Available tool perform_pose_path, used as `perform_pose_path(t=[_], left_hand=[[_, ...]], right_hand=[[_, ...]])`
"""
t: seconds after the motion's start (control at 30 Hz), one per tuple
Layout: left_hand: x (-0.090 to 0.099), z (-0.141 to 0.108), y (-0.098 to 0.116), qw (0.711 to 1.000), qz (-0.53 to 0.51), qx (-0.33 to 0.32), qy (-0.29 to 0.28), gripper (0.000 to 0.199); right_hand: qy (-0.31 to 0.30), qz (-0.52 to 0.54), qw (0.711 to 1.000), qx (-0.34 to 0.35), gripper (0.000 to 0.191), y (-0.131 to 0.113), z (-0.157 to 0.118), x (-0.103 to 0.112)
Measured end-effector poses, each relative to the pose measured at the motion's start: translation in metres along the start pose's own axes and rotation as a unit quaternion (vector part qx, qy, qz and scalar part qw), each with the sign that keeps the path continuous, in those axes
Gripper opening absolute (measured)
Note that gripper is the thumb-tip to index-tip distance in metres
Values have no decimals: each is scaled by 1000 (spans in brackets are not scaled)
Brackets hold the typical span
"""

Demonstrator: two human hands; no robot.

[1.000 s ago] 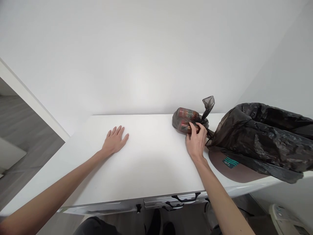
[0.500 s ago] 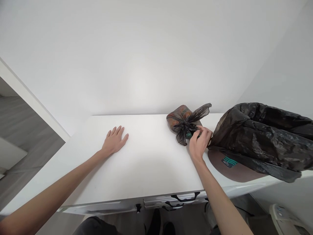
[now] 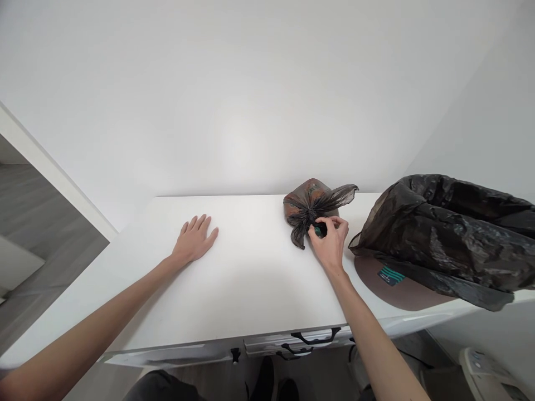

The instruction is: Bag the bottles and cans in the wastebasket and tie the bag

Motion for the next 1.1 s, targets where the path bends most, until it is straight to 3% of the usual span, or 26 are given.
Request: perform_pose_path(t=[0.23, 0.43, 0.63, 0.77, 0.83, 0.97, 1.1], left_hand=[[-1, 0, 1, 1000, 3, -7, 8, 72], [2, -2, 3, 999, -6, -18, 32, 65], [15, -4, 28, 982, -57, -134, 121, 44], [31, -16, 58, 938, -93, -245, 227, 34], [35, -21, 69, 917, -105, -289, 253, 33], [39, -26, 73, 904, -114, -313, 268, 36], [39, -26, 69, 899, -102, -315, 286, 43]], right_hand=[[-29, -8, 1000, 7, 16, -7, -1, -6], [-58, 17, 997, 45, 10, -30, -7, -10], [-111, 69, 988, 81, 8, -55, -18, -13], [-152, 106, 978, 98, 10, -83, -36, -28], [-171, 125, 971, 110, 10, -104, -47, -37], [-200, 161, 954, 154, 13, -144, -62, -46], [-210, 165, 946, 182, 15, -162, -65, -42]])
Point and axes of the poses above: each hand's wrist, its own z-axis towards the middle knuckle, its own x-axis out of the back of the hand, y = z × x, the point moved 3 cm from there along z, towards the middle knuckle, and after that the axes turned 8 degrees about -x, right-handed, at the moved point
